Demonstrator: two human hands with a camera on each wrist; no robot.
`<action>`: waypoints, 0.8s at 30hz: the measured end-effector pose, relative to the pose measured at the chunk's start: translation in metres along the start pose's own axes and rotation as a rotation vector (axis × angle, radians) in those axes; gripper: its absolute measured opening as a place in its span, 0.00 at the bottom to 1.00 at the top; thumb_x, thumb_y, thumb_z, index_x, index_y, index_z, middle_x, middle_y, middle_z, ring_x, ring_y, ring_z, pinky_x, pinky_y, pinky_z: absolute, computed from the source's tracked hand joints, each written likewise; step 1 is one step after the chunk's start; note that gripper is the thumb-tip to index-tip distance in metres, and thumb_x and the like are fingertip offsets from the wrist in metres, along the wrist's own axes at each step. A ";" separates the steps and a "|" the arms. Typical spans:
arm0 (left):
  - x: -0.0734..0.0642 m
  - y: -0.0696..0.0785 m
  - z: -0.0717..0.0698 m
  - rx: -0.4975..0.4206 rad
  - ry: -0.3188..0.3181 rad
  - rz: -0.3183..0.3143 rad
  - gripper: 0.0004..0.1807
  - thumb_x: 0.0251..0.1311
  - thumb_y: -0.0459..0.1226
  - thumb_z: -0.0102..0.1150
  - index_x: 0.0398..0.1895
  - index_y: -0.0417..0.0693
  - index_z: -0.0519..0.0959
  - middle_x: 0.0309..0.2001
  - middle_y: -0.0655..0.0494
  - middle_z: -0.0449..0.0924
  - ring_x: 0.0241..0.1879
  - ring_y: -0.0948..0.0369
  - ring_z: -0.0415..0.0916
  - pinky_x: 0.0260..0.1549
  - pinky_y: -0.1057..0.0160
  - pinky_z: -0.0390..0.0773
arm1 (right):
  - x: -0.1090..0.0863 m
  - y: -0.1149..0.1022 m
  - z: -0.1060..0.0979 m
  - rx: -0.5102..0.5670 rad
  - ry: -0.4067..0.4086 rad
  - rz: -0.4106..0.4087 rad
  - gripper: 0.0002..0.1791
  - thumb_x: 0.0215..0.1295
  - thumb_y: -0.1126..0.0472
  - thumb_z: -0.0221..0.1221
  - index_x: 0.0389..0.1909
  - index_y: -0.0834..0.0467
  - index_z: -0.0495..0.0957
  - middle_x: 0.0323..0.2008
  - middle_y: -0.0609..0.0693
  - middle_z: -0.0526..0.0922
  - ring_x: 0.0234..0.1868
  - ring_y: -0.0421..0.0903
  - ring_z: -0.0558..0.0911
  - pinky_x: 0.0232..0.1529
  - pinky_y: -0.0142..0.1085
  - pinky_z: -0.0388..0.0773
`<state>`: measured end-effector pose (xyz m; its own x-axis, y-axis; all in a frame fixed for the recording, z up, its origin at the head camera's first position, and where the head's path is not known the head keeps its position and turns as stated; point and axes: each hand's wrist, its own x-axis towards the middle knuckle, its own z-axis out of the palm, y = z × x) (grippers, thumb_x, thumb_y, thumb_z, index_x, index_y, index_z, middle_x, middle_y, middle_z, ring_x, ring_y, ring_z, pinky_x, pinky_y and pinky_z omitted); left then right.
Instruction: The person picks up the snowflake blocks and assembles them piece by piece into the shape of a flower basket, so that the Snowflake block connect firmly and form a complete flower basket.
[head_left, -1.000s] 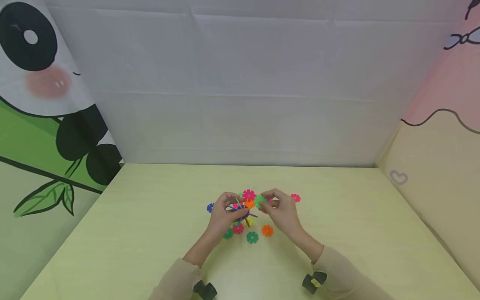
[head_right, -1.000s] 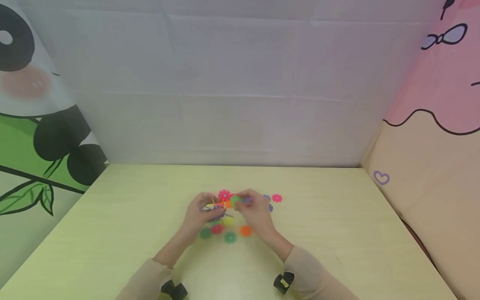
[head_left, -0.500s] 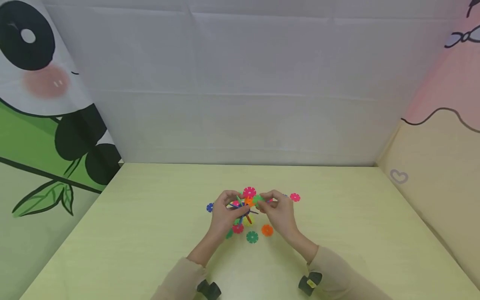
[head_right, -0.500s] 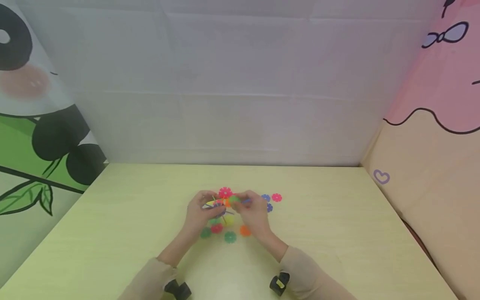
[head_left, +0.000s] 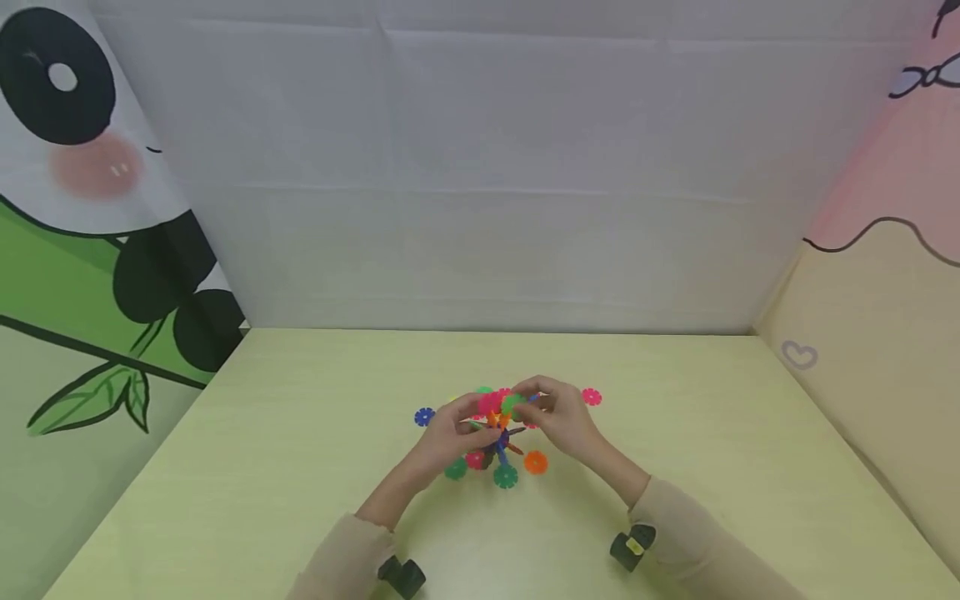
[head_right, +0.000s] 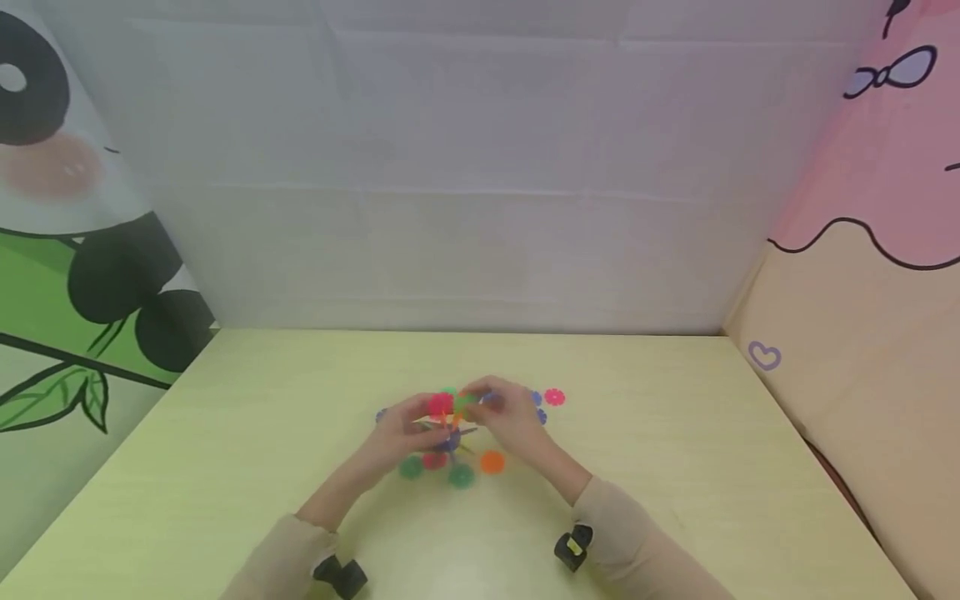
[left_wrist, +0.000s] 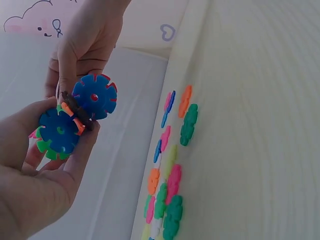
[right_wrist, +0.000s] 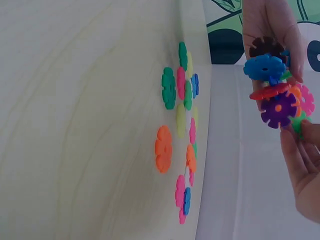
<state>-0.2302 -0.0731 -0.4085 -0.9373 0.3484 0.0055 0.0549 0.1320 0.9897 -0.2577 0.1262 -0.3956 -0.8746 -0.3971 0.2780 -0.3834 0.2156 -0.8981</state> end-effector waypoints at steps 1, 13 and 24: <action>-0.001 -0.001 0.000 -0.001 0.001 -0.001 0.26 0.55 0.40 0.61 0.57 0.47 0.68 0.54 0.46 0.71 0.44 0.52 0.78 0.43 0.57 0.78 | 0.000 0.002 -0.002 -0.018 -0.024 -0.005 0.14 0.56 0.70 0.60 0.44 0.67 0.75 0.37 0.60 0.80 0.33 0.54 0.83 0.34 0.35 0.81; -0.010 -0.013 -0.017 0.030 0.128 -0.046 0.24 0.53 0.36 0.62 0.55 0.46 0.70 0.50 0.46 0.73 0.37 0.56 0.78 0.37 0.59 0.80 | 0.019 0.071 -0.070 -0.477 -0.150 0.069 0.13 0.54 0.68 0.61 0.41 0.68 0.77 0.34 0.55 0.80 0.35 0.48 0.78 0.37 0.37 0.77; -0.014 -0.012 -0.021 0.023 0.133 -0.055 0.25 0.53 0.37 0.63 0.54 0.45 0.70 0.51 0.47 0.73 0.39 0.56 0.78 0.38 0.59 0.80 | 0.017 0.089 -0.073 -0.445 -0.234 0.246 0.15 0.47 0.66 0.67 0.38 0.63 0.80 0.36 0.51 0.80 0.38 0.47 0.77 0.41 0.39 0.77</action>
<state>-0.2248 -0.0986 -0.4178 -0.9764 0.2144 -0.0278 0.0091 0.1691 0.9856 -0.3282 0.2035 -0.4458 -0.8845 -0.4637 -0.0504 -0.3084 0.6624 -0.6827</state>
